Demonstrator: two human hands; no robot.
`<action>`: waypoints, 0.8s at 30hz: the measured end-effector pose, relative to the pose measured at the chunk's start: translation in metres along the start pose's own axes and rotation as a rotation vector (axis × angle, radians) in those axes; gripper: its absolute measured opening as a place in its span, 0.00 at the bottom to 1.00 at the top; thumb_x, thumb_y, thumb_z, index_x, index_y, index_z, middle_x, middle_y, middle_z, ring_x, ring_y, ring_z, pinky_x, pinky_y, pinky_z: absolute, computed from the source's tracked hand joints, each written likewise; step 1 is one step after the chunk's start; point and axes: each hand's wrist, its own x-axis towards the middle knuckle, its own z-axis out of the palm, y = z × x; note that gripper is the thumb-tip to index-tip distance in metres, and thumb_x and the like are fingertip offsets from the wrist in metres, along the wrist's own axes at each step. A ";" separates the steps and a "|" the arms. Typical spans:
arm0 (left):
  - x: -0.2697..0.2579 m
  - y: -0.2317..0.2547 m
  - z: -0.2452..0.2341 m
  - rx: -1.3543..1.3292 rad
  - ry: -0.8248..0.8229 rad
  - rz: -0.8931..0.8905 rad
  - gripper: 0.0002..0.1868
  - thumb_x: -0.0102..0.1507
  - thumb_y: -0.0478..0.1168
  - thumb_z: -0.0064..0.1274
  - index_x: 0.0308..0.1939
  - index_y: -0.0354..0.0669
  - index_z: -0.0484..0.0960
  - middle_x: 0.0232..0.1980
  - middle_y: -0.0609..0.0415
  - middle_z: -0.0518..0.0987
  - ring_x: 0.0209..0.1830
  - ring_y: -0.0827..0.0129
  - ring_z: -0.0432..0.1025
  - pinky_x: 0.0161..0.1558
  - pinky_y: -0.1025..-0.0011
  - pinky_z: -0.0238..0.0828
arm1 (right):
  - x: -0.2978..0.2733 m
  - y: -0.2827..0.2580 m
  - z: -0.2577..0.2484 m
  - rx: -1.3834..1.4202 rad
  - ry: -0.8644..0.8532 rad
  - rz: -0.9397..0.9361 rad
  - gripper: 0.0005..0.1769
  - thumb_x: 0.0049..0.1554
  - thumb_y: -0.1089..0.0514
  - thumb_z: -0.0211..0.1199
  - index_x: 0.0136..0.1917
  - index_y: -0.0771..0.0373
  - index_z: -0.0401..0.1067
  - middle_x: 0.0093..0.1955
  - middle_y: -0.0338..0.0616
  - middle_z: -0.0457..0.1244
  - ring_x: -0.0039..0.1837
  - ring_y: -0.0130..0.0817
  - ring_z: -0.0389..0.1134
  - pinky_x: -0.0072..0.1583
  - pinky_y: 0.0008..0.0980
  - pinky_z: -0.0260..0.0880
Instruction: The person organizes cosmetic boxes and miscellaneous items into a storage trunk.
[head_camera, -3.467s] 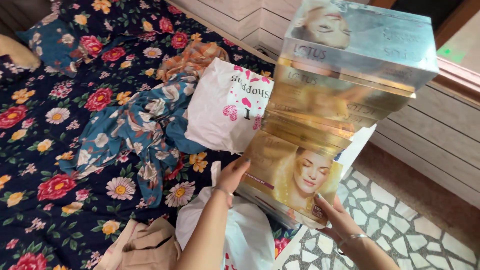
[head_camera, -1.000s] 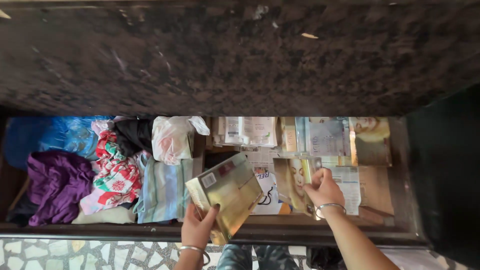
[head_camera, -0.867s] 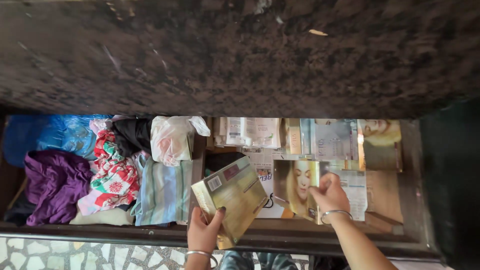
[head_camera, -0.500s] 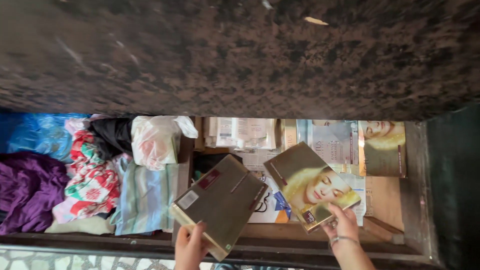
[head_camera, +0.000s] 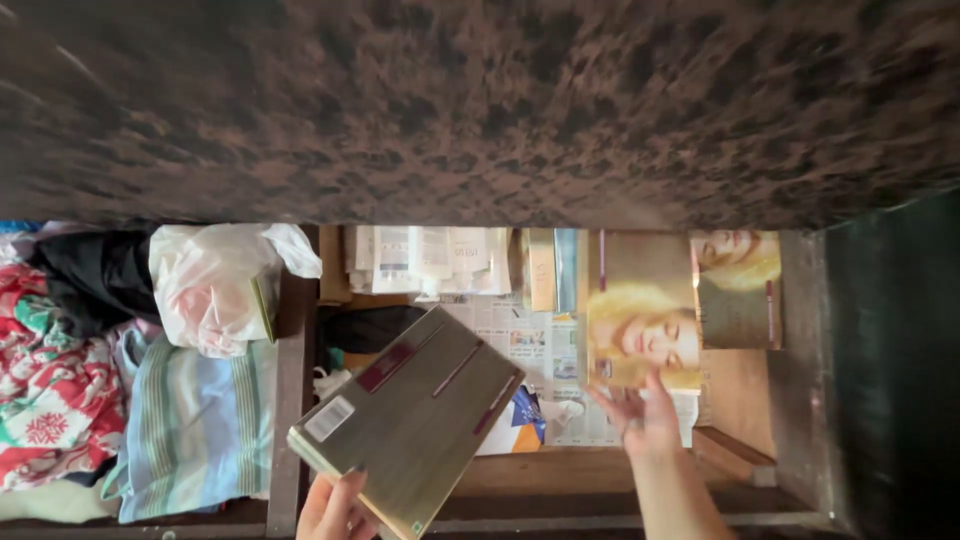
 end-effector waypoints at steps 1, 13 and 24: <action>-0.009 0.022 0.036 0.002 0.011 -0.007 0.17 0.73 0.41 0.58 0.59 0.32 0.75 0.27 0.57 0.68 0.19 0.75 0.60 0.20 0.74 0.59 | 0.032 -0.006 -0.012 -0.003 0.010 0.008 0.20 0.61 0.43 0.59 0.62 0.52 0.66 0.64 0.43 0.61 0.69 0.49 0.64 0.63 0.76 0.58; -0.023 0.070 0.149 0.178 0.304 -0.265 0.23 0.61 0.44 0.54 0.58 0.40 0.74 0.49 0.49 0.81 0.49 0.61 0.79 0.53 0.55 0.79 | 0.018 -0.002 0.034 -0.399 0.506 -0.174 0.20 0.63 0.38 0.56 0.65 0.36 0.54 0.60 0.40 0.56 0.59 0.51 0.65 0.57 0.69 0.73; -0.013 0.045 0.108 0.195 0.341 -0.207 0.23 0.62 0.45 0.57 0.53 0.34 0.69 0.42 0.43 0.82 0.38 0.62 0.79 0.44 0.58 0.82 | -0.042 0.007 -0.026 -0.441 0.014 -0.089 0.28 0.59 0.54 0.61 0.72 0.48 0.61 0.68 0.45 0.62 0.62 0.44 0.69 0.59 0.54 0.75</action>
